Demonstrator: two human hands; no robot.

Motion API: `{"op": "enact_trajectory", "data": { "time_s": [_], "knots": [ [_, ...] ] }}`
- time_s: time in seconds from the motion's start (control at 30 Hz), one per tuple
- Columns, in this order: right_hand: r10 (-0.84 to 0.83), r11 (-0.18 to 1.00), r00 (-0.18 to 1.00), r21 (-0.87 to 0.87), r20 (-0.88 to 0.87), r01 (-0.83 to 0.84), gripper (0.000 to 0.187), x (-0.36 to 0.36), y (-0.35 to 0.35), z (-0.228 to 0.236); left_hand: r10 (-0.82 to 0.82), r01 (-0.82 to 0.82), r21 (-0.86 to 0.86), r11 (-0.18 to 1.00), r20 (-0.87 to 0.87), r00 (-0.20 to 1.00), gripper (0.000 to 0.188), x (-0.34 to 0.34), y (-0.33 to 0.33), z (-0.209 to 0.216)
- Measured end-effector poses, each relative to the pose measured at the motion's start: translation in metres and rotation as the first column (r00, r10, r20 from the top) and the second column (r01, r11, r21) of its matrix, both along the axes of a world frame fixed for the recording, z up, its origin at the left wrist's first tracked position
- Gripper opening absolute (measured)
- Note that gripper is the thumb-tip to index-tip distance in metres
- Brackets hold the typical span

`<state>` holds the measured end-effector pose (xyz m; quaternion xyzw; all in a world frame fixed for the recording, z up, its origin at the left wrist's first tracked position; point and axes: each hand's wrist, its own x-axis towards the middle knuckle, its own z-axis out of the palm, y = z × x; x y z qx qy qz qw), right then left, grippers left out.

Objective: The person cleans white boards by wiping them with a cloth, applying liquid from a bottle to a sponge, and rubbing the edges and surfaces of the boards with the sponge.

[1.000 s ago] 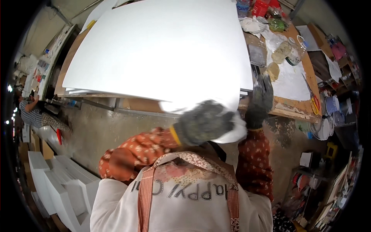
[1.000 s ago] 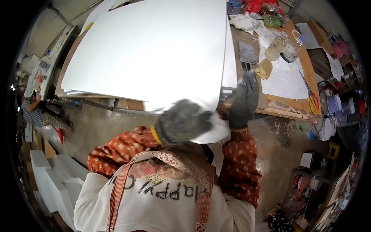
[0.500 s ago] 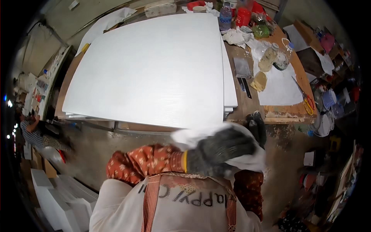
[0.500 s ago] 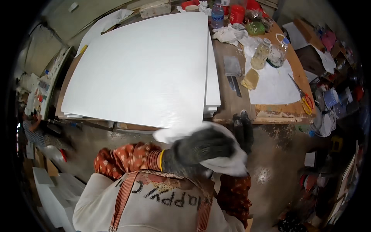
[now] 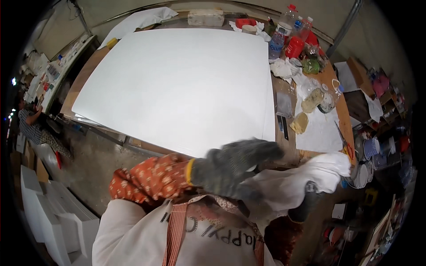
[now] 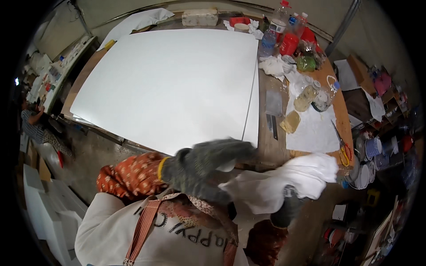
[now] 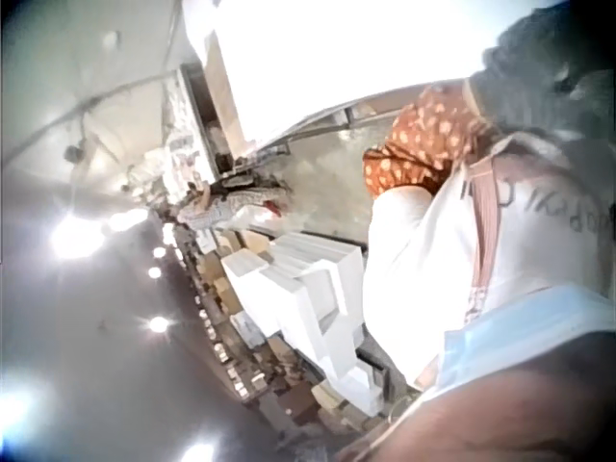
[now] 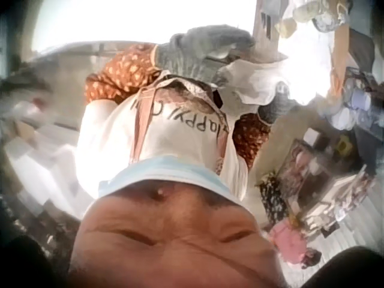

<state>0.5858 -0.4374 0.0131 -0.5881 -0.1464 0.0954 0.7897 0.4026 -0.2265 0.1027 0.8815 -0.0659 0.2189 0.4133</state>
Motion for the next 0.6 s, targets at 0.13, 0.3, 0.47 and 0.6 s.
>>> {"op": "enact_trajectory", "data": {
  "time_s": [0.13,0.3,0.47,0.6],
  "knots": [
    [0.274,0.953,0.849,-0.249,0.452,-0.175,0.020,-0.033,0.058,0.077,0.394,-0.538,0.767,0.351,0.400,0.828,0.082,-0.030,0.017,-0.070],
    [0.479,0.869,0.266,-0.494,0.837,-0.011,0.046,-0.053,0.142,0.026,0.671,-0.579,0.727,0.370,0.222,0.707,0.053,-0.043,0.012,-0.110],
    [0.204,0.935,0.606,-0.337,0.769,0.113,0.038,-0.001,0.095,-0.001,0.499,-0.493,0.806,0.328,0.296,0.815,0.043,-0.096,0.005,-0.082],
    [0.089,0.875,0.658,-0.375,0.748,0.308,0.042,0.069,0.019,0.014,0.438,-0.349,0.881,0.321,0.189,0.879,0.043,-0.157,0.009,-0.064]
  ]
}}
